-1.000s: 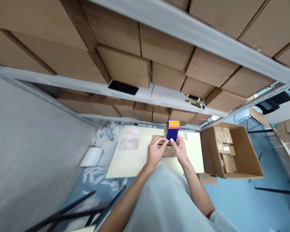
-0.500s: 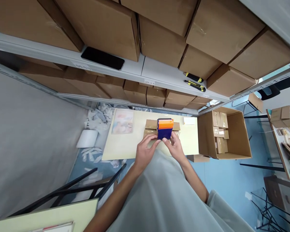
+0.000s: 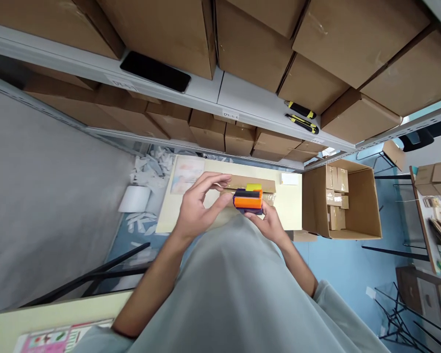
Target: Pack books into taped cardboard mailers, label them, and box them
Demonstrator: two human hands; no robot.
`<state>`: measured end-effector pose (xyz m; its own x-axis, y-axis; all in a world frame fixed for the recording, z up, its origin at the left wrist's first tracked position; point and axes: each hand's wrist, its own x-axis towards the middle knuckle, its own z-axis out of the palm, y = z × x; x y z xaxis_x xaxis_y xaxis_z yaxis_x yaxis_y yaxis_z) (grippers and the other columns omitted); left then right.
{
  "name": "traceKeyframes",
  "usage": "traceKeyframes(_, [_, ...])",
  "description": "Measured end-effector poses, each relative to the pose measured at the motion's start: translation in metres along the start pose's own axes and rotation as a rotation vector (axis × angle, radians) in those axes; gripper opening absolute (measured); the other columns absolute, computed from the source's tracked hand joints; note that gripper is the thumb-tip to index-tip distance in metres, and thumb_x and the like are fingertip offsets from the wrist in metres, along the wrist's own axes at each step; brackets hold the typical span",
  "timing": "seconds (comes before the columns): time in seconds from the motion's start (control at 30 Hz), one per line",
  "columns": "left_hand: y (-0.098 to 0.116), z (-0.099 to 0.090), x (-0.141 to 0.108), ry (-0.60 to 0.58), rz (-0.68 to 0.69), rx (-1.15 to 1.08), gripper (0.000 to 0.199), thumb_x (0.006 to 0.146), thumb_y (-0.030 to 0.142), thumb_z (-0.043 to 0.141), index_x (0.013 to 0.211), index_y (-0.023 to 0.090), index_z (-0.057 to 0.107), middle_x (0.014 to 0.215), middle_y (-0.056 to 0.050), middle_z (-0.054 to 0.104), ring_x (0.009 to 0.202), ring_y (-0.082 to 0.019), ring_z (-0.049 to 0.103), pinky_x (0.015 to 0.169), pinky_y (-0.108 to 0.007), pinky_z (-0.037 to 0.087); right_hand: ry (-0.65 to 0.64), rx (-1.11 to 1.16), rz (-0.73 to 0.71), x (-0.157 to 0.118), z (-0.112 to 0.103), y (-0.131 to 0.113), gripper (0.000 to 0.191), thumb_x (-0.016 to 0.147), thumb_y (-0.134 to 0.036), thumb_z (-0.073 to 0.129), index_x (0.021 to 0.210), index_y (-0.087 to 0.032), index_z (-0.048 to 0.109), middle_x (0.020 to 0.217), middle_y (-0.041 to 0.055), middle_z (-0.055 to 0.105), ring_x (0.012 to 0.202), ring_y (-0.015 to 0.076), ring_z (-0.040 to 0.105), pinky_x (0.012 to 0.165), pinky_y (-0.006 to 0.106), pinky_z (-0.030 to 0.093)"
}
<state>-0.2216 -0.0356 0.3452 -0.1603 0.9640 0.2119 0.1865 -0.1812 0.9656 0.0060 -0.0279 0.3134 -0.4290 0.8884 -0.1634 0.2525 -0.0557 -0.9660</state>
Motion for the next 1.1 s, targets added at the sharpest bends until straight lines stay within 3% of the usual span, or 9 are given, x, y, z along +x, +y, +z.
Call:
traceKeyframes(0.2, [0.021, -0.001, 0.019, -0.159, -0.012, 0.113, 0.023, 0.095, 0.044, 0.072, 0.102, 0.024, 0.080, 0.101, -0.007, 0.076, 0.095, -0.023, 0.070, 0.082, -0.036, 0.061, -0.039, -0.155, -0.054, -0.007, -0.015, 0.001, 0.045, 0.097, -0.059, 0.075, 0.125, -0.024, 0.074, 0.121, 0.0093, 0.080, 0.109, 0.0292, 0.076, 0.101, 0.043, 0.061])
traceKeyframes(0.4, [0.017, 0.004, 0.020, -0.258, 0.002, 0.137, 0.025, 0.098, 0.047, 0.069, 0.091, 0.025, 0.078, 0.092, -0.006, 0.076, 0.087, -0.022, 0.068, 0.083, -0.037, 0.060, -0.041, -0.300, -0.081, -0.013, -0.025, 0.003, 0.035, 0.100, -0.052, 0.074, 0.122, -0.025, 0.075, 0.111, 0.0089, 0.080, 0.101, 0.0283, 0.074, 0.093, 0.041, 0.060])
traceKeyframes(0.57, [0.012, 0.010, 0.012, -0.320, 0.092, 0.170, 0.024, 0.102, 0.043, 0.064, 0.091, 0.027, 0.077, 0.093, -0.005, 0.076, 0.090, -0.023, 0.067, 0.088, -0.039, 0.058, -0.074, -0.272, -0.056, -0.016, -0.025, 0.015, 0.038, 0.100, -0.052, 0.072, 0.127, -0.024, 0.072, 0.116, 0.0090, 0.079, 0.106, 0.0284, 0.074, 0.100, 0.042, 0.059])
traceKeyframes(0.7, [0.001, 0.014, -0.002, -0.272, 0.062, 0.205, 0.023, 0.104, 0.040, 0.062, 0.091, 0.026, 0.075, 0.090, -0.005, 0.075, 0.090, -0.023, 0.067, 0.089, -0.038, 0.057, -0.140, -0.196, 0.024, -0.027, -0.020, 0.026, 0.042, 0.102, -0.055, 0.069, 0.131, -0.024, 0.070, 0.121, 0.0079, 0.080, 0.109, 0.0281, 0.076, 0.100, 0.042, 0.060])
traceKeyframes(0.87, [-0.015, 0.016, -0.029, -0.174, -0.169, 0.112, 0.024, 0.101, 0.043, 0.065, 0.090, 0.024, 0.075, 0.090, -0.005, 0.075, 0.084, -0.020, 0.067, 0.080, -0.032, 0.058, -0.202, -0.266, 0.095, -0.051, -0.025, 0.017, 0.044, 0.103, -0.055, 0.067, 0.136, -0.026, 0.069, 0.126, 0.0070, 0.080, 0.113, 0.0281, 0.077, 0.099, 0.039, 0.060])
traceKeyframes(1.1, [-0.030, 0.010, -0.049, 0.001, -0.437, -0.056, 0.032, 0.091, 0.054, 0.075, 0.088, 0.022, 0.077, 0.090, -0.005, 0.077, 0.083, -0.021, 0.071, 0.079, -0.032, 0.060, -0.340, -0.451, 0.214, -0.059, -0.041, -0.002, 0.034, 0.103, -0.056, 0.068, 0.123, -0.030, 0.075, 0.095, -0.0007, 0.082, 0.072, 0.0214, 0.073, 0.073, 0.031, 0.057])
